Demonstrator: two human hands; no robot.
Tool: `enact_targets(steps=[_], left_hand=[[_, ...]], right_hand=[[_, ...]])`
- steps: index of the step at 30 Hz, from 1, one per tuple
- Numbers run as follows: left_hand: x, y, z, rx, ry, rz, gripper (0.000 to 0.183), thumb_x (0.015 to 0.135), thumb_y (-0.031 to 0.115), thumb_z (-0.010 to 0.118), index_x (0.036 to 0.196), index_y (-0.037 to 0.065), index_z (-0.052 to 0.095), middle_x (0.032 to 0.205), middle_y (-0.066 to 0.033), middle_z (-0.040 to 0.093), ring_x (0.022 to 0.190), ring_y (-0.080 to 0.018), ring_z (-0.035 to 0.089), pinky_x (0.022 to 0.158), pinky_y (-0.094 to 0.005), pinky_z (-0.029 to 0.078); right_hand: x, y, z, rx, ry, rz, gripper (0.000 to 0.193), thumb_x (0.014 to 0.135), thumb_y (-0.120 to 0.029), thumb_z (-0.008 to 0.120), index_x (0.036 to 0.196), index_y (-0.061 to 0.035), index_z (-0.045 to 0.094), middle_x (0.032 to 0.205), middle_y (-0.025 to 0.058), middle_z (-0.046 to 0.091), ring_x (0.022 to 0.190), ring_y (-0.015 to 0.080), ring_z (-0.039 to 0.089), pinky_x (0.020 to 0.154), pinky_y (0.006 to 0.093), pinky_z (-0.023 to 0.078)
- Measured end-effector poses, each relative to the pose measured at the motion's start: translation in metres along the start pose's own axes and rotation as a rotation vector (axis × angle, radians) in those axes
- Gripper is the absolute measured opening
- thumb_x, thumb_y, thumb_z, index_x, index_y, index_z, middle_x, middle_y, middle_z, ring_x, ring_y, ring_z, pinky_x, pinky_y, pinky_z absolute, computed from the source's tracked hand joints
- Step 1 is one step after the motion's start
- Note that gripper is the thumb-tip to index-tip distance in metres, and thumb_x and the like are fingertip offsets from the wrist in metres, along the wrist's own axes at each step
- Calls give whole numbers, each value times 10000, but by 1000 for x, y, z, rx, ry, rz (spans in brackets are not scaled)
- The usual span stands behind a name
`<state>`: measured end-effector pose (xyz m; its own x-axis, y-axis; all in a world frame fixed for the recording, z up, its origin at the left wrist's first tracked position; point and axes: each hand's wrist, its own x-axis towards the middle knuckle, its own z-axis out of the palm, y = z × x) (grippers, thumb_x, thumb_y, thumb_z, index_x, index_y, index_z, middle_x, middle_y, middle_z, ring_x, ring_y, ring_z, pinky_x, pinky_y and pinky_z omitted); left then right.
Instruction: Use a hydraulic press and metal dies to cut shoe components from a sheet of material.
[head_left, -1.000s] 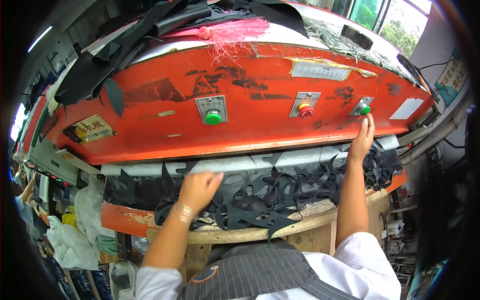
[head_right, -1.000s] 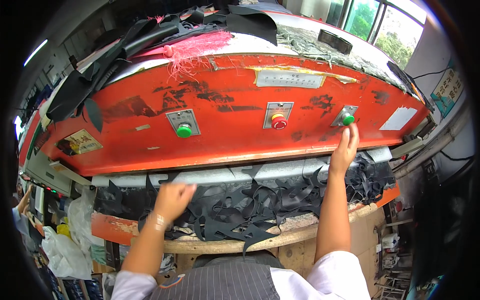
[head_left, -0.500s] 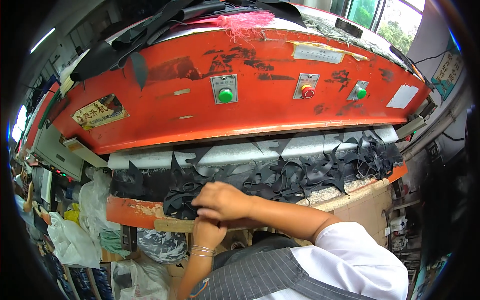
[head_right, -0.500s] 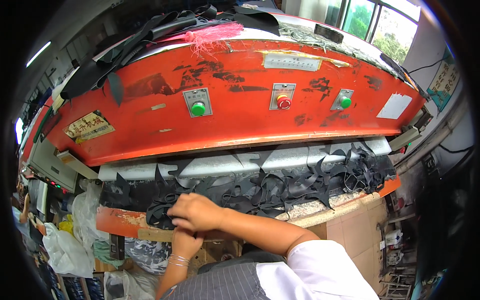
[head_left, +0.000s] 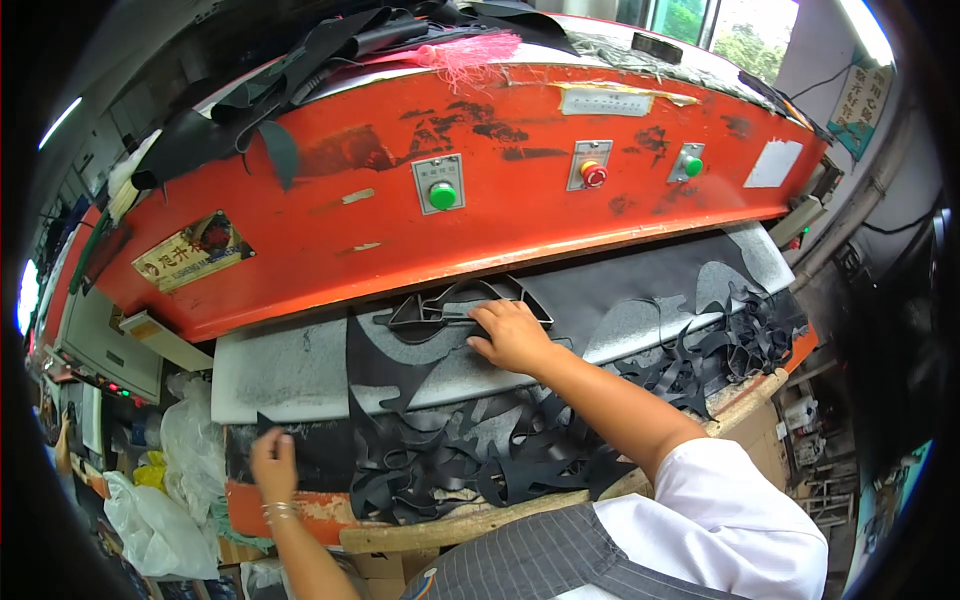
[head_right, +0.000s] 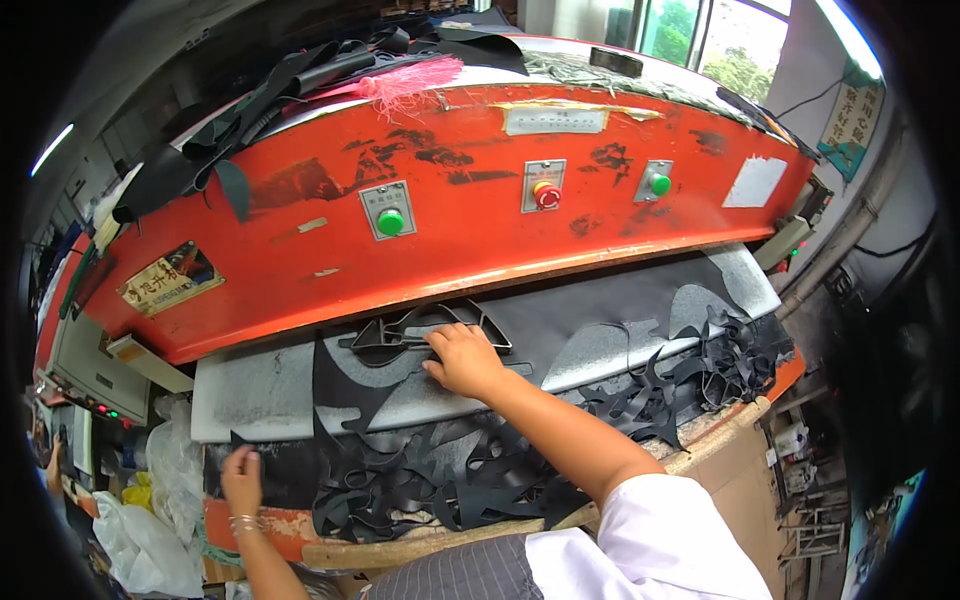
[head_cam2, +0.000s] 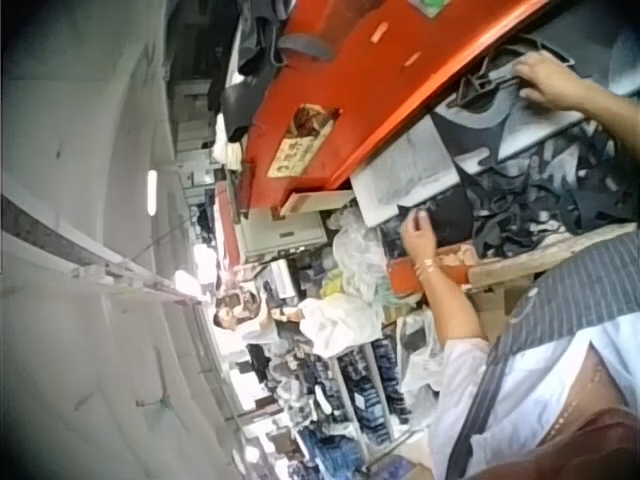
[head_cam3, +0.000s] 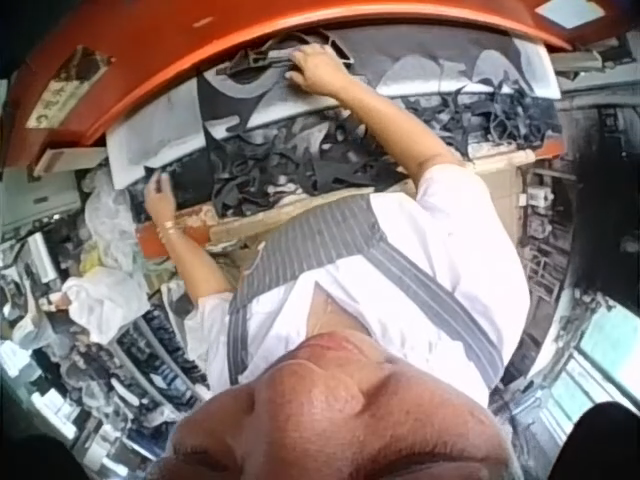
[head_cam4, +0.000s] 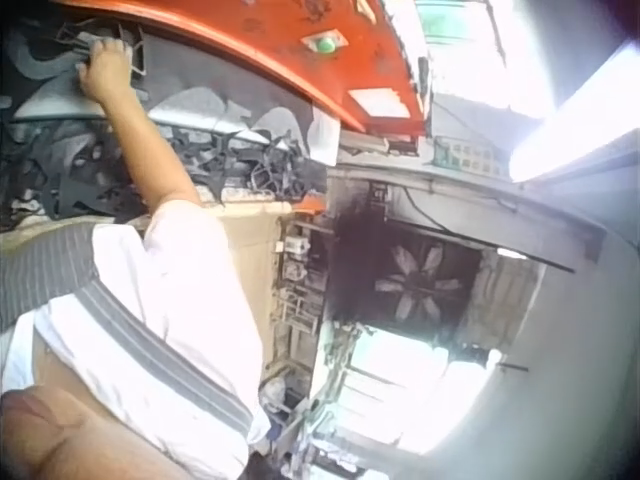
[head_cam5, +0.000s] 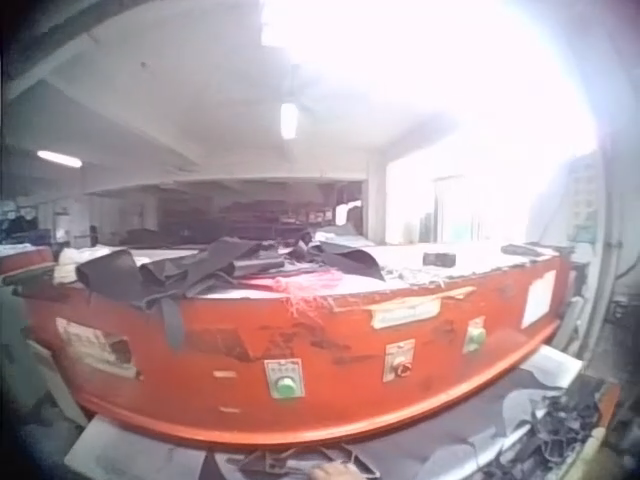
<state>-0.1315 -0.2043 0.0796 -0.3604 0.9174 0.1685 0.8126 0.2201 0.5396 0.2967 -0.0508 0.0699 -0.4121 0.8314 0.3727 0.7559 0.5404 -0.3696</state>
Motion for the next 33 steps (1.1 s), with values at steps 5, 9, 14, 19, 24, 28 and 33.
enact_targets(steps=[5,9,14,19,24,28,33], left_hand=[[18,-68,34,531,-127,-421,734,922,535,488,1489,122,274,1490,-288,255,1364,-480,249,1094,-538,278],[-9,-17,26,455,-352,-267,671,948,429,480,1475,60,290,1508,-301,208,1378,-467,236,1124,-488,234],[-14,51,-35,675,-503,-255,570,967,397,484,1395,26,425,1471,-261,322,1350,-424,322,1101,-455,278],[21,75,5,-958,-322,-90,567,1022,451,348,1271,-27,521,1220,-174,590,1086,-265,592,929,-360,444],[10,209,75,-1354,-1106,-423,745,956,634,302,1214,-17,557,957,-133,664,830,-242,610,784,-384,496],[1,288,103,-1532,-1404,-497,828,944,668,259,1233,-58,531,917,-160,664,837,-259,624,785,-371,519],[-48,400,142,-1202,-1237,206,613,1027,464,276,1234,-63,509,1044,-136,636,895,-236,628,785,-349,530]], right_hand=[[20,12,36,-221,-64,106,237,805,-308,670,916,-99,669,937,66,646,971,247,575,850,403,395],[33,21,49,-122,-30,44,125,798,-211,637,816,-92,670,889,84,651,899,256,611,771,389,464],[9,-18,13,171,62,-226,109,767,-150,624,838,-72,652,825,84,611,841,277,596,732,392,471],[-23,-45,-69,159,-25,-754,238,747,-214,558,921,-63,618,811,44,532,795,217,536,751,372,440],[-56,-44,-100,25,86,-874,219,691,-234,529,813,-62,587,785,35,509,793,218,521,922,395,427],[-100,-10,-130,-156,165,-607,257,687,-225,567,890,-76,620,932,62,575,919,241,555,1046,455,367],[-179,0,-160,269,398,24,565,833,-337,682,1310,-100,496,1318,184,468,1200,367,459,1065,527,291]])
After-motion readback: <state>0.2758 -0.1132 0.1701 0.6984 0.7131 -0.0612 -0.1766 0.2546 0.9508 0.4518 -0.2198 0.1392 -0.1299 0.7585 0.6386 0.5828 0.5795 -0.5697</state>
